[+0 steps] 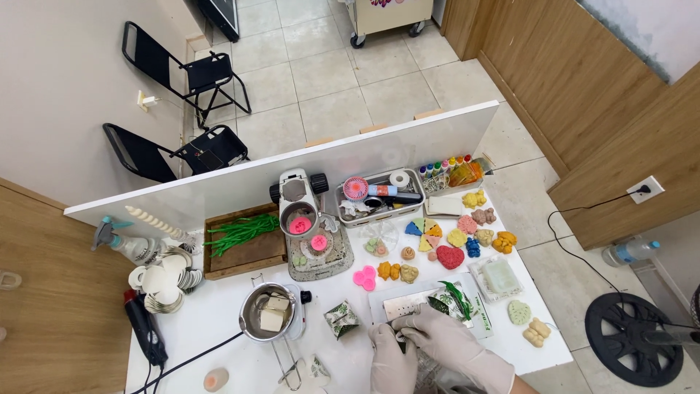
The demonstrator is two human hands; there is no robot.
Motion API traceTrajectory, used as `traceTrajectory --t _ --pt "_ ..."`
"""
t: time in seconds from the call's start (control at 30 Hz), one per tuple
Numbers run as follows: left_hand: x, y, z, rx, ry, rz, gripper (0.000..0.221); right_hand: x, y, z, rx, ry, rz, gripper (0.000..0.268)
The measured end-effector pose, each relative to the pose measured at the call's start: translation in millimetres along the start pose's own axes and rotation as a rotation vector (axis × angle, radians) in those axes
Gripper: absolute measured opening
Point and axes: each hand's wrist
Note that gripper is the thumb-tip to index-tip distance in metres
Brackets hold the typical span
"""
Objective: Packaging and labeling hand-made candles at a production station.
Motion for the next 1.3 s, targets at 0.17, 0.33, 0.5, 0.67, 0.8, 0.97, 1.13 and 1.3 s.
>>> traceTrajectory --t 0.17,0.33,0.5,0.67,0.8,0.97,1.13,1.3 --pt "0 11 0 -0.011 0.012 -0.074 0.048 -3 6 10 -0.049 0.054 0.041 0.03" --pt "0 -2 7 -0.02 0.047 0.034 0.044 -2 -2 6 -0.025 0.067 0.086 0.028" --pt "9 24 -2 -0.083 0.015 0.019 0.039 -3 -7 1 0.002 0.039 0.097 0.03" --pt "22 82 1 0.088 0.099 -0.401 0.027 0 -24 -18 0.154 -0.224 0.182 0.014" --pt "18 71 -14 0.07 0.037 -0.411 0.023 -5 -12 -14 0.167 -0.144 0.072 0.018" --pt "9 32 -17 -0.08 -0.197 -0.276 0.01 -7 0 -9 0.139 -0.144 -0.061 0.017" --pt "2 15 -8 -0.013 -0.268 -0.397 0.006 -8 7 -8 0.051 -0.16 -0.118 0.019" --pt "-1 11 -5 -0.09 -0.286 -0.443 0.004 -13 12 -1 0.135 -0.246 0.035 0.036"
Point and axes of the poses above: each hand's wrist, its own x-axis towards the middle knuckle, its own z-axis out of the back of the hand, y = z × x, and after that the axes turned 10 degrees about -x, right-handed
